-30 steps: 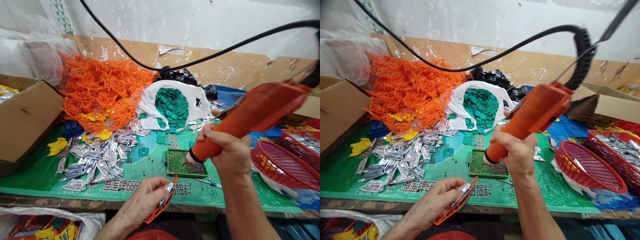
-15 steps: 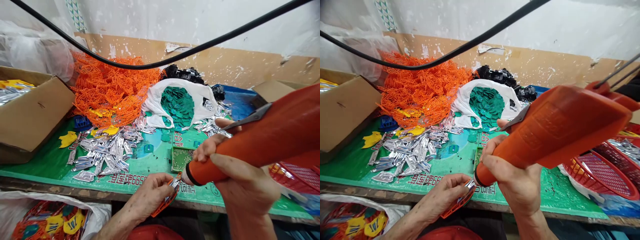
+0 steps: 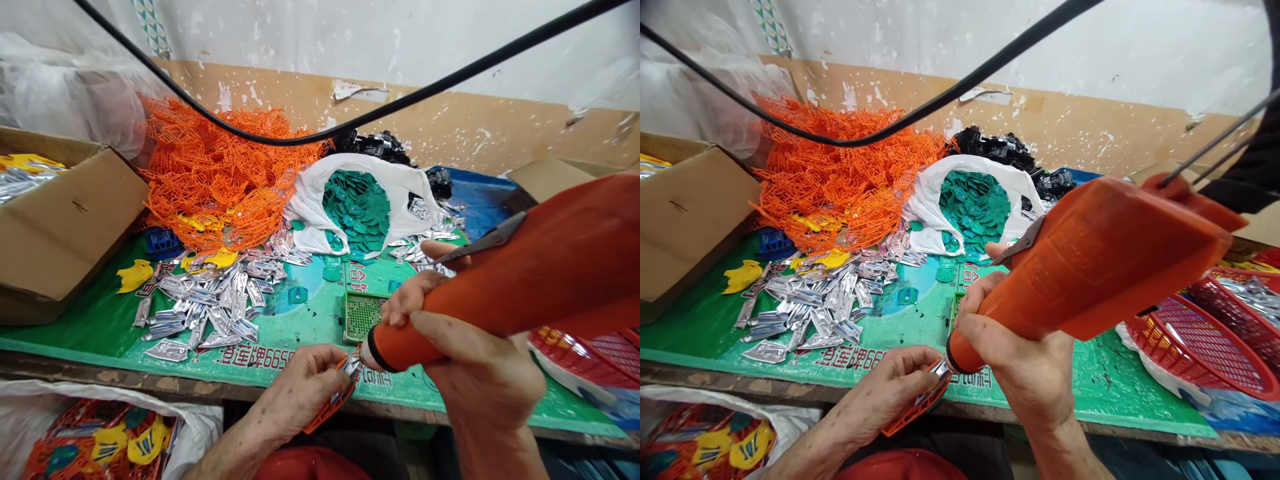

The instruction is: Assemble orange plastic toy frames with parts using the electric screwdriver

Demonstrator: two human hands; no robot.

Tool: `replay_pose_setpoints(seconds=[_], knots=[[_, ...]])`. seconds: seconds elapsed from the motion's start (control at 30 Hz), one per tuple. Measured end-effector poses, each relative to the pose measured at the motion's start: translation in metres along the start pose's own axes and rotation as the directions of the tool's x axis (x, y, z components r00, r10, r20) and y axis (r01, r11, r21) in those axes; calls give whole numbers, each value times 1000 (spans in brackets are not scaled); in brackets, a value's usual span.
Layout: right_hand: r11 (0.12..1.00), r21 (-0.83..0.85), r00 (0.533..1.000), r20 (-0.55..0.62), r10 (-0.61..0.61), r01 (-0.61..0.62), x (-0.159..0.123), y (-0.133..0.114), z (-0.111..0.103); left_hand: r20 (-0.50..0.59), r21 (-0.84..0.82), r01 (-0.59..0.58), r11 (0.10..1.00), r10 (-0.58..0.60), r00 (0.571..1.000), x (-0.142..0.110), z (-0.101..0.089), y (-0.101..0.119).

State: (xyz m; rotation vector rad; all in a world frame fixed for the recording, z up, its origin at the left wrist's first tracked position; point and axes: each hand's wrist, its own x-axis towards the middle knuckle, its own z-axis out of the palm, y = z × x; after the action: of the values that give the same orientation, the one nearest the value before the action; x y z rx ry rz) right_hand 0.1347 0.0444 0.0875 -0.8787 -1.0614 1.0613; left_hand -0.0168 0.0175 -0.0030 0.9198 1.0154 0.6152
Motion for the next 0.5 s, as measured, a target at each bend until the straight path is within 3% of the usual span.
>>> replay_pose_setpoints(seconds=[0.5], knots=[[1000, -21, 1000, 13, -7, 7, 2, 1, 1, -26, -19, -3, 1000, 2, 1000, -2, 4, -1]])
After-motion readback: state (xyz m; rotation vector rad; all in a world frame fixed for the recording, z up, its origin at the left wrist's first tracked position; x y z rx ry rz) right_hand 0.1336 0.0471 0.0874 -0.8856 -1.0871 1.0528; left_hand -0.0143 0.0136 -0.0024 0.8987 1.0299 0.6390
